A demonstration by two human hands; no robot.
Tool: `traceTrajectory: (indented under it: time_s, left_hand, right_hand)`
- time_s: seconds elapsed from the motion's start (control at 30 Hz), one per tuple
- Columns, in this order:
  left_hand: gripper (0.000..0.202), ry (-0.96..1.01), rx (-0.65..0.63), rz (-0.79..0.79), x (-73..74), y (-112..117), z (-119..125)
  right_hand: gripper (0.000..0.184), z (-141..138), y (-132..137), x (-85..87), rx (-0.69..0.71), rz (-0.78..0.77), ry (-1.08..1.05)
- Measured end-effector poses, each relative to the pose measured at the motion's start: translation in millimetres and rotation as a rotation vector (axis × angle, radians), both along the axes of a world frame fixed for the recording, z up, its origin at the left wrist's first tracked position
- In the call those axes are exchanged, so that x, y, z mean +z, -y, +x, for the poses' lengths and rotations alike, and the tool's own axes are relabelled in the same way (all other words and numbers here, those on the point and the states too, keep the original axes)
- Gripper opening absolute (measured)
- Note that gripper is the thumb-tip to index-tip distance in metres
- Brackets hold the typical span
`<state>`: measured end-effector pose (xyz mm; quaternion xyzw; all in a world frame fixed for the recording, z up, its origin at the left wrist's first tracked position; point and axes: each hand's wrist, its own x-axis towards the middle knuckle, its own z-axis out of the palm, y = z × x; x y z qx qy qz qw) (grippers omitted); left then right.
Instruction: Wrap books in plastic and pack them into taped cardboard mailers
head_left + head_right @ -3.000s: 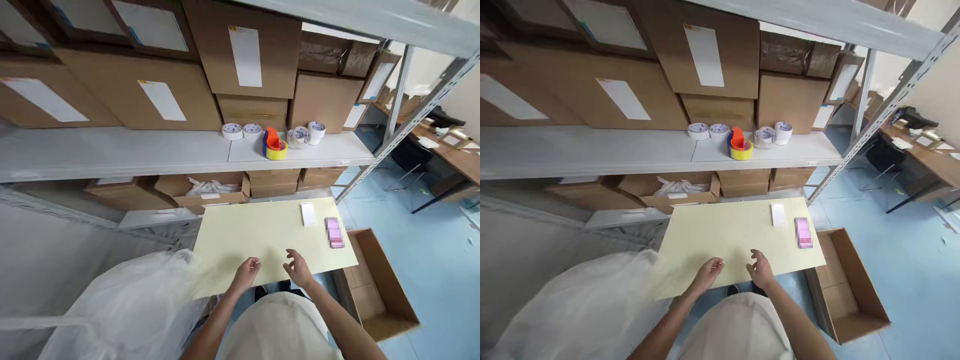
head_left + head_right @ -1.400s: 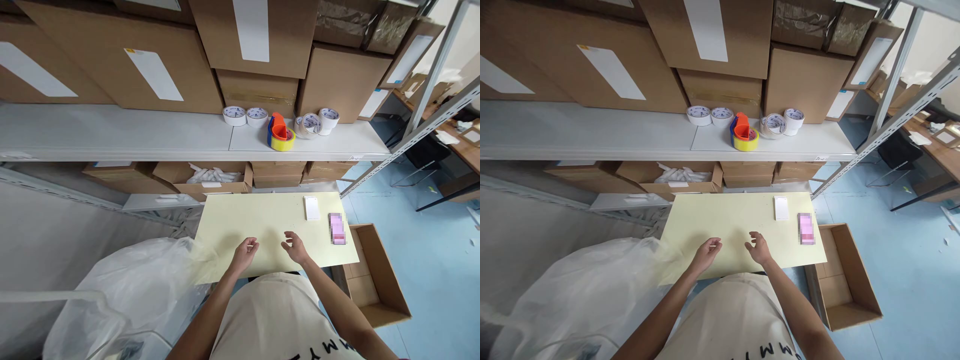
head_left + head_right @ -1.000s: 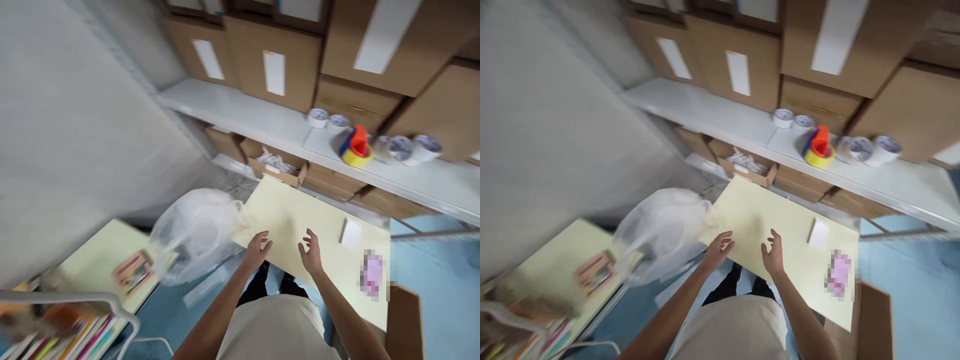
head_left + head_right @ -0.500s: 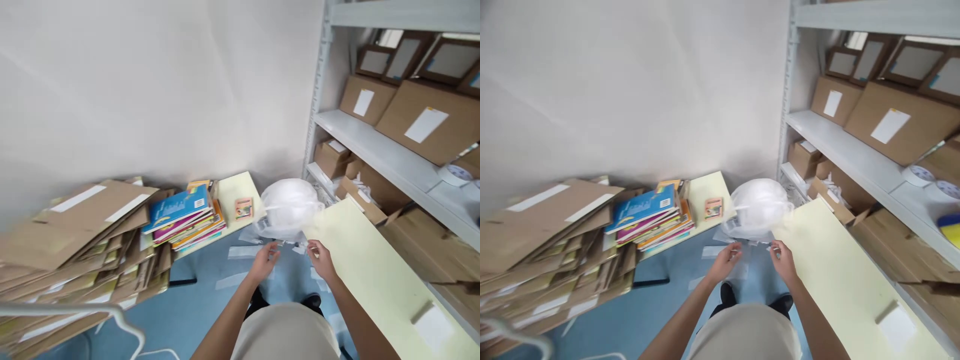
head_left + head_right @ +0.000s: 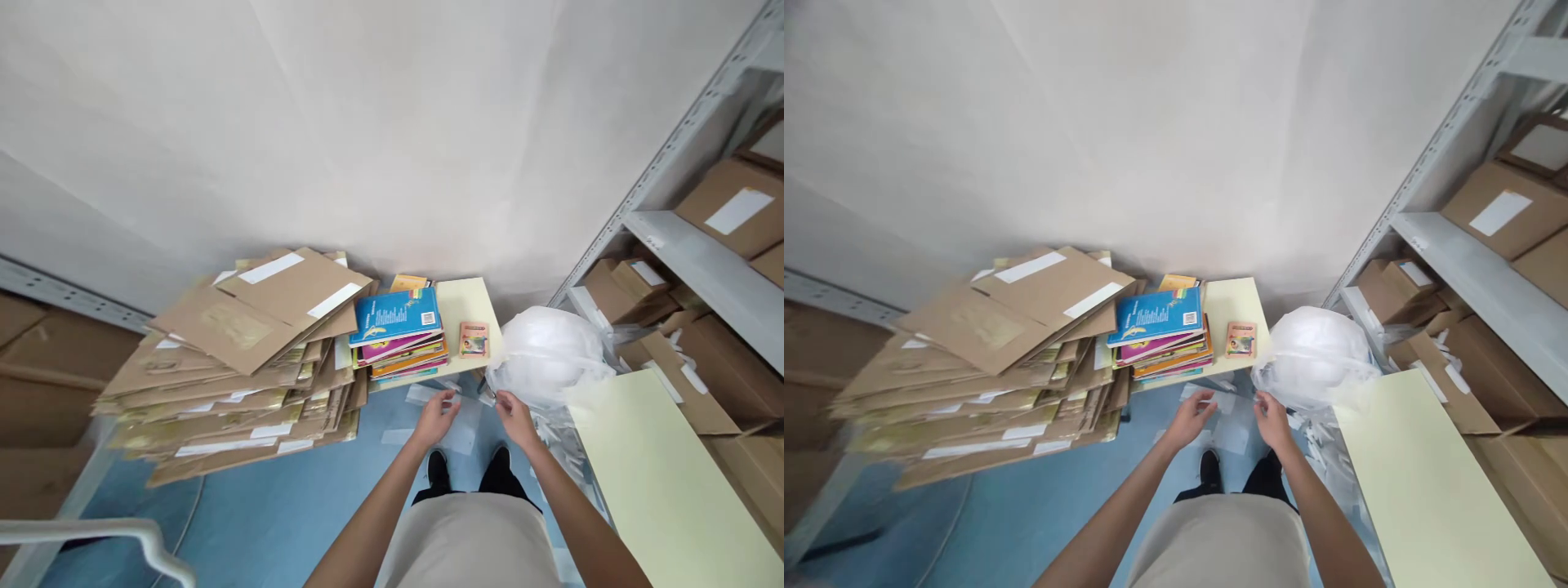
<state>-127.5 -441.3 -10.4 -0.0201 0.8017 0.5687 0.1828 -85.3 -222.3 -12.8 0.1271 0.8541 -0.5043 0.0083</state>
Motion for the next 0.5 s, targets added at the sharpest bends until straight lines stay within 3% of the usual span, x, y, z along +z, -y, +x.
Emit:
traceTrajectory:
  time_s: [0.17,0.5]
  left_hand:
    - [0.047,0.041,0.015,-0.012,-10.5,-8,-22]
    - [0.055,0.051,0.028,-0.110,-22.8,-65,-108]
  right_hand:
    - [0.039,-45,4,-15.4,0.038,0.024,0.043]
    - [0.037,-165,-11,-52.8,0.129,-0.043,0.121]
